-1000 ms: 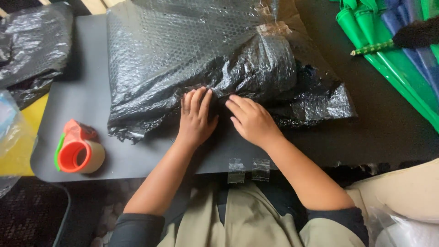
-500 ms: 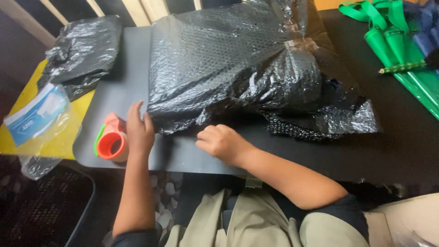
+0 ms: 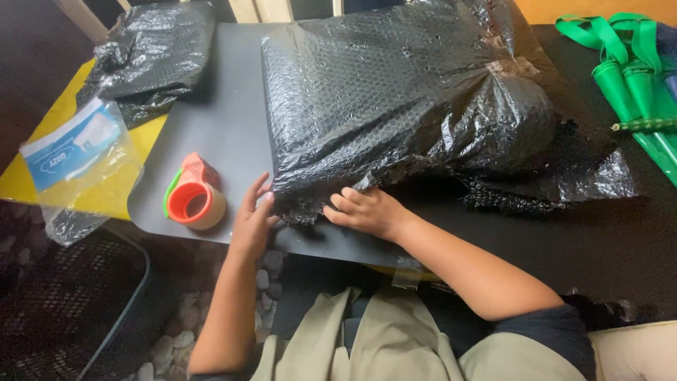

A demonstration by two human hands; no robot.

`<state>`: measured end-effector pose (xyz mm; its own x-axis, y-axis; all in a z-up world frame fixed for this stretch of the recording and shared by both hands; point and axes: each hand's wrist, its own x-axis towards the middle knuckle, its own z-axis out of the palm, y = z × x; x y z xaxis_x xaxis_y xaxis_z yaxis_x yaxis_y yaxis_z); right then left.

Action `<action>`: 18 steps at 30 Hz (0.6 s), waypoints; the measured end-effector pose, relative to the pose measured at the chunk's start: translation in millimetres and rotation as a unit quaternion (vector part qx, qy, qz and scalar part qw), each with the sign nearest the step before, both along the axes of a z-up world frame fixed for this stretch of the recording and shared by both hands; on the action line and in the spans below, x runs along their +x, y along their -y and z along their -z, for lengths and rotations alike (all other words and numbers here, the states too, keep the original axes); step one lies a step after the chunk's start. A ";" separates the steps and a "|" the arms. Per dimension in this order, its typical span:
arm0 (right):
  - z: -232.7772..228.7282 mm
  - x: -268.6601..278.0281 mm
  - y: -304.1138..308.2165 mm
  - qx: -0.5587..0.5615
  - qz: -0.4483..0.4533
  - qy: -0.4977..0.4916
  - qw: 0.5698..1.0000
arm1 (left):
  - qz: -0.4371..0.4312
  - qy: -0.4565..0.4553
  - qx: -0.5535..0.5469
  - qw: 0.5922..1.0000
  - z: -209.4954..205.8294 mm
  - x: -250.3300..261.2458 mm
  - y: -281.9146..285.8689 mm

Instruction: Wrapping an item in black bubble wrap and securing the folds with adhesive tape from a dispenser.

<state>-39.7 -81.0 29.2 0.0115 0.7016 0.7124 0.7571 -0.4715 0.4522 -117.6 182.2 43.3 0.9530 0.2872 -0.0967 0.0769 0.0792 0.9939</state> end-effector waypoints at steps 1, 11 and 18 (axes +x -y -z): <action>-4.0 -2.3 1.7 -0.001 0.000 -0.001 1.000 | 0.000 -0.001 -0.001 1.000 8.3 0.1 0.9; 6.9 -18.3 -23.8 -0.049 0.153 -0.124 0.979 | -0.097 0.085 0.011 0.992 67.4 6.1 13.6; 11.1 -18.0 -15.0 -0.131 0.174 -0.206 0.954 | -0.112 0.165 0.091 0.976 48.9 -2.2 31.7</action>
<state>-57.7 -66.0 18.2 0.5181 0.7577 0.3967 0.7143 -0.6385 0.2866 -119.8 150.5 -5.6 0.8348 0.4759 0.2769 -0.2484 -0.1233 0.9608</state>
